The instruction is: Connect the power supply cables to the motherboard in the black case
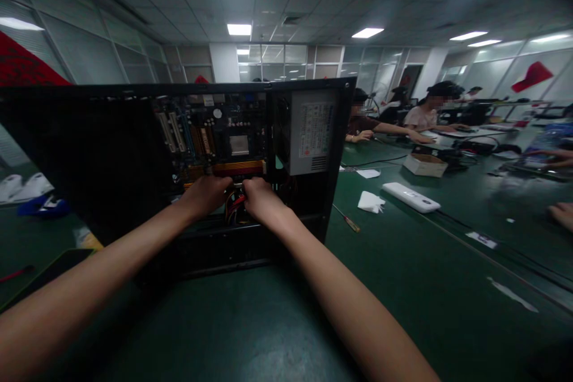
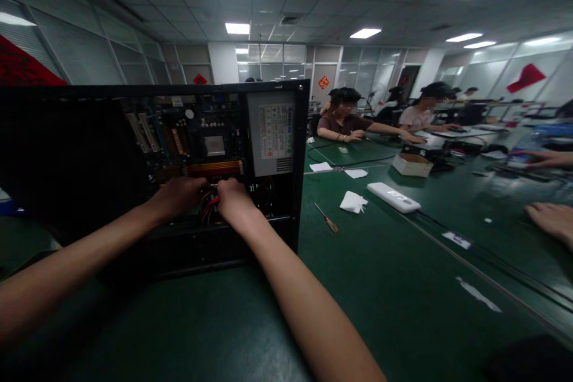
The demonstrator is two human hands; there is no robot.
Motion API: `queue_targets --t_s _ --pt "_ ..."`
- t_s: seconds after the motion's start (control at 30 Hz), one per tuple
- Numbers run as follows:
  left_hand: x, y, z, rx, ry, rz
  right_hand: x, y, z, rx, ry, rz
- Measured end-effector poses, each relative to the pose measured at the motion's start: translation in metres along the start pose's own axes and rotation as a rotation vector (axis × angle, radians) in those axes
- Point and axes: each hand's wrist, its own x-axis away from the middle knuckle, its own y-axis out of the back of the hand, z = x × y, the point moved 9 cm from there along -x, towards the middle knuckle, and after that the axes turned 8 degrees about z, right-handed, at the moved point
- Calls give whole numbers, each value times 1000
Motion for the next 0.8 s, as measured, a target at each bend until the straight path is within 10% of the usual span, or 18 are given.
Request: queue_targets --t_s 0.8 --pt "6 5 0 95 -38 -28 -3 11 3 52 58 -111"
